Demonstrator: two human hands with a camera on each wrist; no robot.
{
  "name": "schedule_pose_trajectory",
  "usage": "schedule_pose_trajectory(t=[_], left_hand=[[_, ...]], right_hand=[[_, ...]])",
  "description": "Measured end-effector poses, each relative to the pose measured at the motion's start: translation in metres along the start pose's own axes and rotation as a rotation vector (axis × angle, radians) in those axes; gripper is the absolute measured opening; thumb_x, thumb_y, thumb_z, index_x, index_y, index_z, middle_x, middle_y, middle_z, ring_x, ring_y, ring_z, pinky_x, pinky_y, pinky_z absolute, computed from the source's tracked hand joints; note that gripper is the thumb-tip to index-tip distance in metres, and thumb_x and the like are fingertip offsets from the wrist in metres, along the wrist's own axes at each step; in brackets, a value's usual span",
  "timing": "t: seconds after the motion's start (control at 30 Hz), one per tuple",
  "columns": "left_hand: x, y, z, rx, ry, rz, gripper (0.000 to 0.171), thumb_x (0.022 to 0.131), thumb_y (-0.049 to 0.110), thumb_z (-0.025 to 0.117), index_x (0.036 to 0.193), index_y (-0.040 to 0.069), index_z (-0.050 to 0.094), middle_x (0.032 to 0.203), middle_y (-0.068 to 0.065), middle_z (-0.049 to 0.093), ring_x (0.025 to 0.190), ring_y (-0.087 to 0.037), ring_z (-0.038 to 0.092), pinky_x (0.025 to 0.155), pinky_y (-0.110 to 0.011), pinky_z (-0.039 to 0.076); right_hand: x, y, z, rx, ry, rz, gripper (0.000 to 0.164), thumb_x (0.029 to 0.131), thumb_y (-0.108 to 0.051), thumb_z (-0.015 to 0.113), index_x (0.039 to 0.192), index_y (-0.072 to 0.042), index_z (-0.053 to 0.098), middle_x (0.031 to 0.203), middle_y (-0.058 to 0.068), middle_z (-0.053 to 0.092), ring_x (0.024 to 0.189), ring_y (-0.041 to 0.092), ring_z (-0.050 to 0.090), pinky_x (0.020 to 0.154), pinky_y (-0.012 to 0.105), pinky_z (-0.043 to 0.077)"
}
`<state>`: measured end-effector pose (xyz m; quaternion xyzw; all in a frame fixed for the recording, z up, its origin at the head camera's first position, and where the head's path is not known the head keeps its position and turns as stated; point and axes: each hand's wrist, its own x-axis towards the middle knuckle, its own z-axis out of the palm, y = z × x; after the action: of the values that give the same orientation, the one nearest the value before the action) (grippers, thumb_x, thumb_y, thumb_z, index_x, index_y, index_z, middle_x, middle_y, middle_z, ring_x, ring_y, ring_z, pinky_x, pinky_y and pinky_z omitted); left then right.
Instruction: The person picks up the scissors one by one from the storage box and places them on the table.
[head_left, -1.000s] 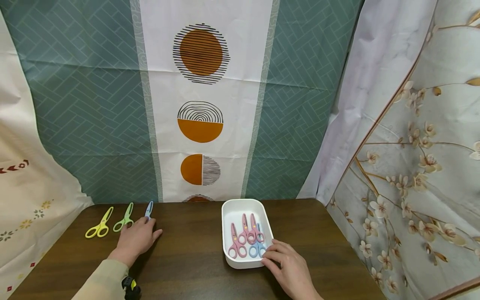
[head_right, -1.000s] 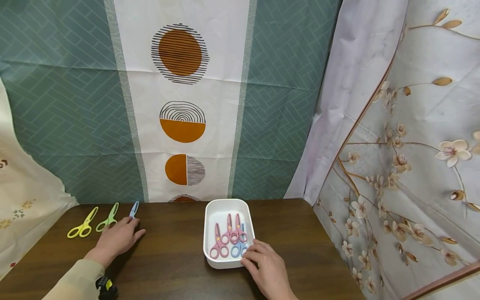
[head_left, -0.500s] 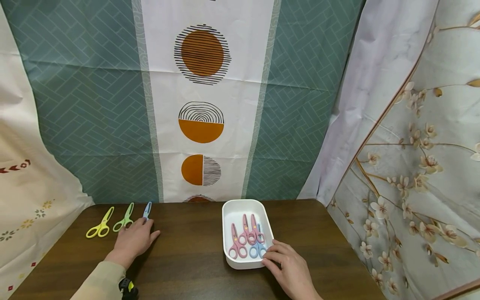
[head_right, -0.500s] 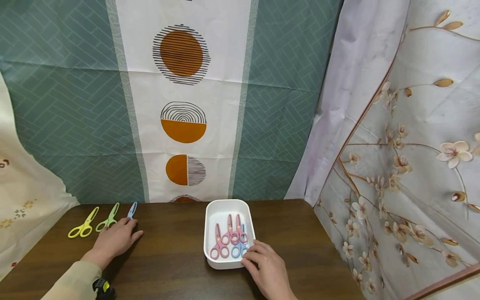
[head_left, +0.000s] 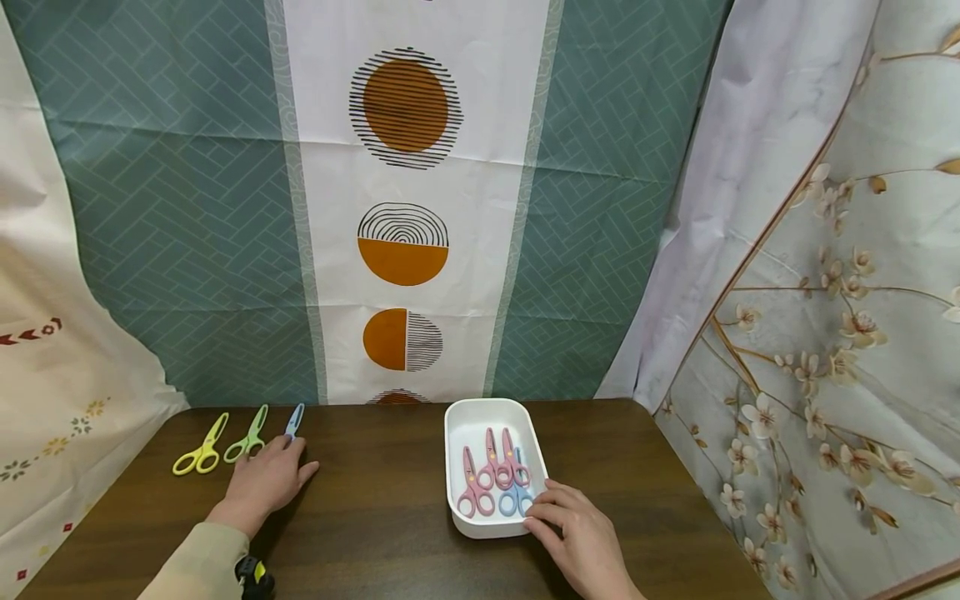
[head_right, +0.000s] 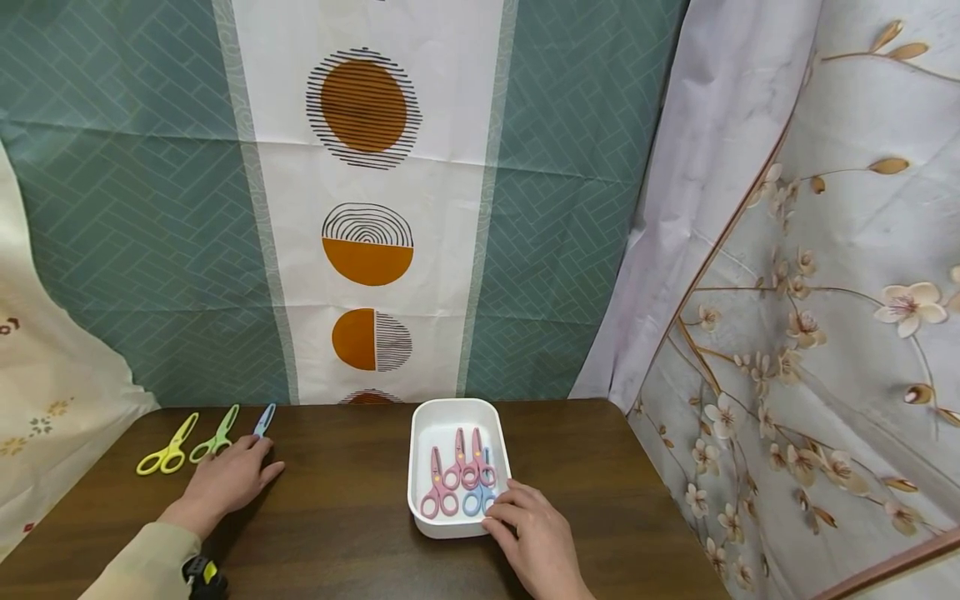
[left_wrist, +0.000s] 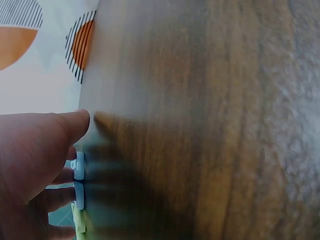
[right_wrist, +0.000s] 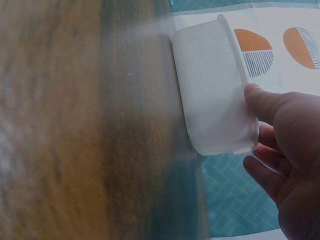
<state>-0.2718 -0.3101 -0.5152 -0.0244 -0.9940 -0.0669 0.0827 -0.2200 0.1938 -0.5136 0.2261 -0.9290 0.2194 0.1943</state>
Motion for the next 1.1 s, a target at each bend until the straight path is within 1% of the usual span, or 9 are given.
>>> schedule_pose_trajectory(t=[0.27,0.4,0.57,0.7,0.8,0.9,1.1], left_hand=[[0.0,0.0,0.0,0.002,-0.006,-0.001,0.047,0.107,0.034,0.074,0.132,-0.005,0.063,0.138,-0.036,0.06,0.125,-0.056,0.062,0.097,-0.087,0.043],[0.001,-0.002,0.002,0.006,-0.018,-0.002,0.051,0.107,0.037,0.073,0.134,-0.006,0.062,0.137,-0.037,0.06,0.125,-0.057,0.062,0.096,-0.087,0.043],[0.004,-0.005,0.003,0.006,-0.018,-0.003,0.054,0.108,0.04,0.072,0.135,-0.006,0.062,0.131,-0.035,0.062,0.121,-0.056,0.063,0.095,-0.087,0.044],[0.004,-0.006,0.004,0.011,-0.007,-0.002,0.051,0.107,0.04,0.072,0.132,-0.004,0.064,0.126,-0.033,0.063,0.12,-0.055,0.064,0.093,-0.086,0.043],[0.002,-0.006,0.007,0.018,0.021,-0.002,0.052,0.107,0.04,0.072,0.134,-0.004,0.065,0.128,-0.033,0.063,0.12,-0.056,0.063,0.095,-0.088,0.042],[-0.001,-0.004,0.008,0.022,0.053,-0.001,0.056,0.107,0.041,0.073,0.139,-0.005,0.064,0.134,-0.035,0.061,0.124,-0.059,0.061,0.098,-0.089,0.039],[-0.005,0.006,0.006,0.024,0.113,0.02,0.06,0.105,0.04,0.074,0.141,-0.007,0.065,0.142,-0.035,0.062,0.134,-0.056,0.058,0.103,-0.087,0.038]], right_hand=[[0.0,0.0,0.0,0.005,0.006,-0.002,0.004,0.095,-0.038,0.088,0.095,-0.034,0.085,0.11,-0.024,0.071,0.135,0.016,0.065,0.103,0.047,0.059],[-0.001,0.0,0.0,0.007,0.022,-0.015,0.004,0.095,-0.037,0.089,0.095,-0.035,0.085,0.11,-0.024,0.071,0.135,0.016,0.065,0.102,0.047,0.06],[-0.002,0.0,0.001,0.005,0.038,-0.027,0.005,0.094,-0.037,0.089,0.095,-0.034,0.085,0.11,-0.024,0.071,0.134,0.016,0.066,0.102,0.047,0.06],[-0.002,0.0,0.001,0.002,0.024,-0.019,0.004,0.095,-0.038,0.088,0.095,-0.035,0.085,0.11,-0.024,0.071,0.134,0.016,0.066,0.102,0.047,0.06],[-0.002,0.0,0.001,0.002,0.014,-0.014,0.005,0.096,-0.038,0.088,0.095,-0.034,0.085,0.11,-0.024,0.072,0.135,0.016,0.065,0.102,0.047,0.06],[-0.002,0.0,0.001,0.0,0.016,-0.017,0.005,0.095,-0.038,0.088,0.095,-0.034,0.085,0.11,-0.024,0.072,0.135,0.016,0.065,0.102,0.047,0.06],[-0.002,0.0,0.0,0.008,0.016,-0.024,0.005,0.094,-0.034,0.09,0.094,-0.033,0.085,0.111,-0.023,0.072,0.135,0.017,0.065,0.102,0.047,0.06]])
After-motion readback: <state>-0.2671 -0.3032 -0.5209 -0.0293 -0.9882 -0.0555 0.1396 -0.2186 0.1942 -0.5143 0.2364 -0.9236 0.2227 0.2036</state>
